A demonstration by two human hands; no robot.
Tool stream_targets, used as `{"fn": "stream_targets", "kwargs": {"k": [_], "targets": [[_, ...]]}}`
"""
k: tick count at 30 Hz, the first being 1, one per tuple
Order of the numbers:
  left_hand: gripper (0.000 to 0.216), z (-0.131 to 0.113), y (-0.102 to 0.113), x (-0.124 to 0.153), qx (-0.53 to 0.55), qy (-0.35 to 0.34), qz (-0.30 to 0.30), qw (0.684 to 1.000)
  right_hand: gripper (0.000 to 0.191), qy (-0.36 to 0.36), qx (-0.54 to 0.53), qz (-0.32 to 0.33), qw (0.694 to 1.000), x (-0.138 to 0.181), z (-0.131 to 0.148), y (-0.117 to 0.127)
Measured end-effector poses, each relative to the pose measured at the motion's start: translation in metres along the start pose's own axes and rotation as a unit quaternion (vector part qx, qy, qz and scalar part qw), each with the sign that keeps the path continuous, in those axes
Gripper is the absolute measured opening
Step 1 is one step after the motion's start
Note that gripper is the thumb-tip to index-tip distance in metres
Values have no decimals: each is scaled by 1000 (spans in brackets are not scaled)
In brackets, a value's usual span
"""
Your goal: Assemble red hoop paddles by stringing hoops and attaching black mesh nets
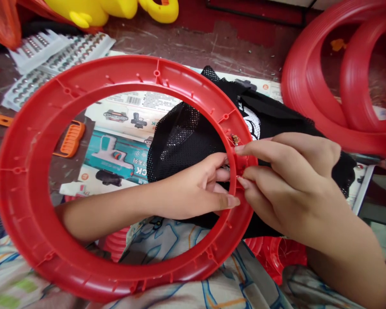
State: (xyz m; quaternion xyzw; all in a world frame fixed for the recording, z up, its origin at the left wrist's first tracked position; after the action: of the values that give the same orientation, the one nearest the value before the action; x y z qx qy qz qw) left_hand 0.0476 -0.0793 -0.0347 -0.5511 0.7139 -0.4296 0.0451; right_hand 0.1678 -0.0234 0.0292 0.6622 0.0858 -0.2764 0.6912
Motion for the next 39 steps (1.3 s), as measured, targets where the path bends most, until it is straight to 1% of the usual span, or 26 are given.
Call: {"fn": "stream_targets", "kwargs": {"k": [3,6,11,15,19,21,24,27,30,33,38,39], "targets": [[54,-1,3,1,-8,-6,-19,1000,12,-63,-48,3,997,0,0,-3],[49,-5,5,2,-2,-30,-24,999,12,-104,-100,7,989,0,-1,-4],[46,-10,6,2,-3,-62,-10,998,6,-130,-89,-1,988,0,-5,2],[44,-9,6,2,3,-69,-7,998,6,-140,-99,-27,985,1,-7,5],[46,-9,6,3,-4,-67,-13,998,8,-167,-102,-51,979,1,-7,1],[49,-9,6,3,-10,-62,-11,998,9,-178,-123,-55,975,1,-8,-3],[50,-9,5,4,-17,-58,-5,998,10,-200,-176,-39,963,-1,-11,-9],[47,-8,4,4,-29,-55,-4,998,10,-228,-197,-36,953,0,-13,-12],[46,-6,5,3,-40,-54,-5,998,13,-227,-186,-32,955,1,-12,-12],[49,-4,5,3,-42,-53,-3,998,14,-206,-161,-30,965,2,-12,-10],[47,-5,4,3,-32,-56,-6,998,5,-178,-164,-45,969,2,-18,-1],[45,-5,4,3,-32,-57,-9,998,6,-171,-163,-52,970,1,-19,2]]}}
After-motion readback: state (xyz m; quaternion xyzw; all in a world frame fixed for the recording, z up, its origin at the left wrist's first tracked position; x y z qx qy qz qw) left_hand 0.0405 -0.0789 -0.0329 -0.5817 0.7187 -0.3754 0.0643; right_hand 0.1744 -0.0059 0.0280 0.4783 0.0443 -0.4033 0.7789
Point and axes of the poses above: each hand's wrist, its own x-axis away from the middle knuckle, its own y-axis out of the back of the hand, z = x × y, the point moved 4 cm from there along -x, towards the middle knuckle, and after that the axes turned 9 degrees about -z, right-handed, at the moved point
